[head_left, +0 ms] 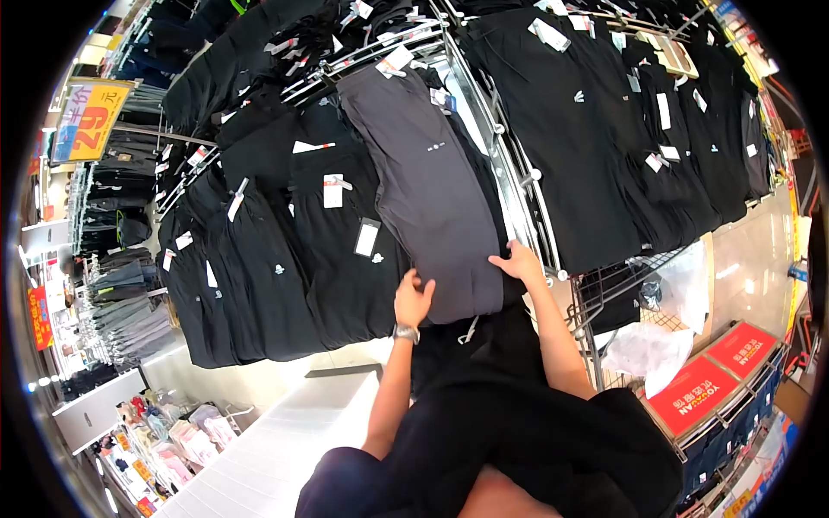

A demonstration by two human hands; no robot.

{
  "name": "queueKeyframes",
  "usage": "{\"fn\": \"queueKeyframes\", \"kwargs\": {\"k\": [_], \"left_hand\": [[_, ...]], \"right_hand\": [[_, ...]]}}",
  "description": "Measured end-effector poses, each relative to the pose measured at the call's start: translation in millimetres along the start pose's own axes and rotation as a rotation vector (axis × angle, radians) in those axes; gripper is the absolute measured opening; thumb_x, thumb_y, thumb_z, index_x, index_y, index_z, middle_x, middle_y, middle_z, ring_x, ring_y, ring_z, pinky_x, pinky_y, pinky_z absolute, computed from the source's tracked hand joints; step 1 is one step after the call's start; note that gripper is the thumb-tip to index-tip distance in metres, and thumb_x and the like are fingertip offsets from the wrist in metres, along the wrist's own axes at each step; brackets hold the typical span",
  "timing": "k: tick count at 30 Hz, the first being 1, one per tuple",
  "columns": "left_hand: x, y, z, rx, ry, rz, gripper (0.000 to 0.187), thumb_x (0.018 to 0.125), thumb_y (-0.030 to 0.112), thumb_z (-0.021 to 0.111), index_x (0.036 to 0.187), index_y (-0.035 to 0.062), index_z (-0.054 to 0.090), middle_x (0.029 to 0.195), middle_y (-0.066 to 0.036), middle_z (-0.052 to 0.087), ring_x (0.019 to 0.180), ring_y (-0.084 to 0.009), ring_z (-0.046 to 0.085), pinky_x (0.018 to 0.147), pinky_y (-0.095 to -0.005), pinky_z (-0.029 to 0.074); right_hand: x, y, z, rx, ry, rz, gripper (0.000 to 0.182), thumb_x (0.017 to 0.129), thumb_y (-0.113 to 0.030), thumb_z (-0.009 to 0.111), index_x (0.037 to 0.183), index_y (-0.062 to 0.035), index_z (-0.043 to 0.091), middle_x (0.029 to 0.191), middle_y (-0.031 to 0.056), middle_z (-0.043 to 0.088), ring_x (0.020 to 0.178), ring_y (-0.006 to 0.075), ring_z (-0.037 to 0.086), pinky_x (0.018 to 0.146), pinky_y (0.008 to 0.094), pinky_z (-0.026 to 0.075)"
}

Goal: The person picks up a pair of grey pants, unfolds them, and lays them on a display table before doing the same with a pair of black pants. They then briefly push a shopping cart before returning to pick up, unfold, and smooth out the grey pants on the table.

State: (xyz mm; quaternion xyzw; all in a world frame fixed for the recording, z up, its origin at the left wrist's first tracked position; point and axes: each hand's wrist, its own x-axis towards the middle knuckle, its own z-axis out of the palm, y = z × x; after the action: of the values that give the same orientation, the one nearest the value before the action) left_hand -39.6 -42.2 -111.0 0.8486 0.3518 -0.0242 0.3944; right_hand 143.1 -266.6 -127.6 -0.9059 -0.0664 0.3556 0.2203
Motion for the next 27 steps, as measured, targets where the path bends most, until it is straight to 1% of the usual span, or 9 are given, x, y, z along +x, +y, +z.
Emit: {"fn": "queueKeyframes", "kwargs": {"k": [3,5,7,11,16,18,19,24,27], "left_hand": [[-46.3,19.1,-11.7,0.138,0.098,0.005,0.043,0.078,0.033,0.075,0.107,0.0043,0.062,0.087,-0.009,0.068,0.07,-0.0258,0.066,0.067,-0.0378,0.052],[-56.7,28.7,-23.9,0.204,0.171,0.047,0.038,0.078,0.033,0.075,0.102,0.0048,0.064,0.084,-0.008,0.069,0.068,-0.0239,0.067,0.066,-0.037,0.053],[-60.7,39.6,-34.4,0.188,0.052,-0.08,0.031,0.08,0.034,0.074,0.089,0.0047,0.067,0.071,-0.006,0.069,0.064,-0.023,0.068,0.065,-0.0365,0.053],[-65.8,30.7,-19.3,0.062,-0.114,-0.19,0.032,0.082,0.034,0.072,0.076,0.0023,0.067,0.065,-0.009,0.069,0.058,-0.0254,0.068,0.061,-0.0354,0.054],[-65.0,25.8,-0.6,-0.193,-0.136,-0.179,0.031,0.083,0.032,0.07,0.075,0.0019,0.066,0.065,-0.01,0.069,0.056,-0.0243,0.067,0.061,-0.0347,0.054],[-65.4,21.7,-0.5,-0.028,-0.02,-0.05,0.027,0.082,0.027,0.07,0.071,0.0022,0.065,0.064,-0.01,0.068,0.057,-0.0254,0.067,0.062,-0.0356,0.053],[-66.0,20.9,1.5,0.005,0.064,-0.013,0.021,0.078,0.021,0.068,0.068,0.0025,0.064,0.062,-0.01,0.067,0.059,-0.0274,0.066,0.064,-0.0369,0.053],[-70.6,12.2,-3.6,-0.058,0.166,-0.002,0.018,0.073,0.018,0.066,0.065,0.0023,0.062,0.058,-0.01,0.066,0.058,-0.028,0.066,0.062,-0.0367,0.052],[-75.7,2.9,-6.7,-0.197,0.21,-0.027,0.022,0.078,0.022,0.07,0.071,0.0022,0.064,0.059,-0.01,0.066,0.059,-0.0261,0.067,0.06,-0.0347,0.052]], "right_hand": [[-35.1,7.6,-0.3,0.032,0.051,-0.079,0.048,0.071,-0.046,0.078,0.091,-0.0047,0.063,0.095,0.0167,0.064,0.091,0.0351,0.062,0.08,0.0451,0.05],[-58.8,2.1,2.0,-0.016,0.114,-0.117,0.044,0.071,-0.044,0.078,0.086,-0.0053,0.064,0.096,0.0157,0.063,0.092,0.034,0.061,0.08,0.0447,0.049],[-81.4,-11.0,-3.7,-0.065,0.126,-0.107,0.037,0.072,-0.041,0.078,0.076,-0.0067,0.066,0.104,0.0138,0.061,0.1,0.0323,0.057,0.086,0.0444,0.046],[-96.4,-14.2,14.8,-0.101,0.304,-0.202,0.034,0.074,-0.037,0.075,0.082,-0.0051,0.066,0.106,0.0125,0.061,0.105,0.0326,0.054,0.097,0.0475,0.038],[-91.9,-6.5,36.5,-0.104,0.502,-0.329,0.032,0.077,-0.032,0.073,0.08,-0.002,0.064,0.103,0.015,0.063,0.103,0.0345,0.057,0.091,0.0477,0.041],[-89.9,-2.3,27.4,-0.019,0.34,-0.227,0.032,0.076,-0.029,0.074,0.078,-0.0002,0.061,0.093,0.0192,0.064,0.09,0.0376,0.06,0.079,0.0448,0.046],[-88.2,4.4,29.0,0.065,0.42,-0.245,0.032,0.077,-0.028,0.074,0.077,0.0009,0.06,0.085,0.0221,0.063,0.081,0.04,0.061,0.071,0.0452,0.048],[-94.1,13.0,9.1,0.142,0.525,-0.224,0.034,0.078,-0.028,0.074,0.085,0.0036,0.065,0.087,0.0195,0.067,0.08,0.0342,0.065,0.073,0.0404,0.05],[-101.1,15.4,0.0,0.177,0.476,-0.235,0.032,0.078,-0.027,0.074,0.091,0.0006,0.066,0.095,0.0195,0.067,0.089,0.0354,0.065,0.08,0.041,0.05]]}}
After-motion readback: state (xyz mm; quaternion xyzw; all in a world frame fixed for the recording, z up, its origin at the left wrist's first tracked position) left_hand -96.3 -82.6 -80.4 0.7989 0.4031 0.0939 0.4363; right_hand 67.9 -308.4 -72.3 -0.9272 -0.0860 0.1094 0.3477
